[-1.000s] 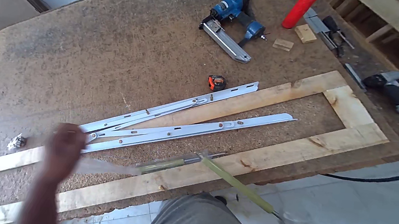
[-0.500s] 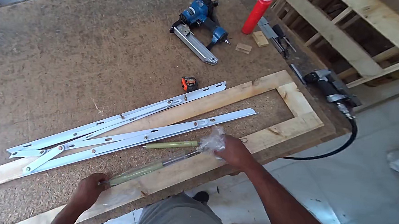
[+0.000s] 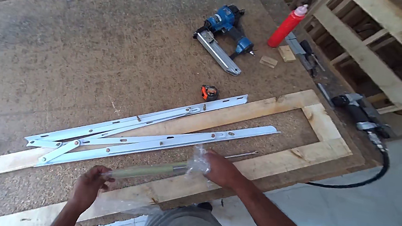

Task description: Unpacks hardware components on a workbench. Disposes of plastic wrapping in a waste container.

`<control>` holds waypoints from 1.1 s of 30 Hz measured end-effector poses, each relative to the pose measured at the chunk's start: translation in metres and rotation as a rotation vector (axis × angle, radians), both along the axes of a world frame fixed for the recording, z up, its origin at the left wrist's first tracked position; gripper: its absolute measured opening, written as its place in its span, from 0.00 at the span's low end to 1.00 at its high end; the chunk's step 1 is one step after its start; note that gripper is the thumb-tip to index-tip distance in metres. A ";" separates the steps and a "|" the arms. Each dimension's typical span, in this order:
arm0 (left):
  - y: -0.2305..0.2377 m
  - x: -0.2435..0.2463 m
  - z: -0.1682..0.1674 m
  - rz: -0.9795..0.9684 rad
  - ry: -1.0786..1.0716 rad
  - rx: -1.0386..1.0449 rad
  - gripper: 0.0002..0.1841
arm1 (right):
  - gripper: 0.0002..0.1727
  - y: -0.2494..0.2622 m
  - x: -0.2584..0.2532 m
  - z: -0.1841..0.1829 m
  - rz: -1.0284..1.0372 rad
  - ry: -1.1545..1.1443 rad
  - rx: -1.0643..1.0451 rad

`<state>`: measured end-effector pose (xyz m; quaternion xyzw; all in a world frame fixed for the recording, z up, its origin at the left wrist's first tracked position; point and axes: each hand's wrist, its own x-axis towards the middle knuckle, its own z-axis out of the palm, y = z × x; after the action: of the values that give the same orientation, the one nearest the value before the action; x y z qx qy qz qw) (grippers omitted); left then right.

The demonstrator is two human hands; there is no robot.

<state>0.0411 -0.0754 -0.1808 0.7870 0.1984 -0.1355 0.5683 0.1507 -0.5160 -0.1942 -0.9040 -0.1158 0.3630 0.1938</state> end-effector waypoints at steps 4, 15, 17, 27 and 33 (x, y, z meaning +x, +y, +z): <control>0.005 -0.001 0.003 0.218 -0.155 -0.238 0.05 | 0.26 0.010 -0.015 0.011 0.002 -0.066 0.039; 0.020 -0.001 0.037 0.395 -0.292 -0.399 0.13 | 0.35 0.037 -0.031 0.005 0.000 0.057 0.328; 0.021 -0.003 0.040 0.413 -0.279 -0.398 0.13 | 0.36 0.040 -0.027 0.007 -0.008 0.117 0.341; 0.022 -0.001 0.030 0.484 -0.045 -0.060 0.10 | 0.31 0.028 -0.037 0.074 0.030 0.539 0.257; 0.070 -0.002 0.049 0.797 -0.088 0.125 0.14 | 0.32 -0.043 -0.070 0.058 -0.175 0.699 0.185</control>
<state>0.0388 -0.0054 -0.1319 0.6865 0.4711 0.1416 0.5355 0.0806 -0.5589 -0.1359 -0.7107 0.0029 0.6197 0.3329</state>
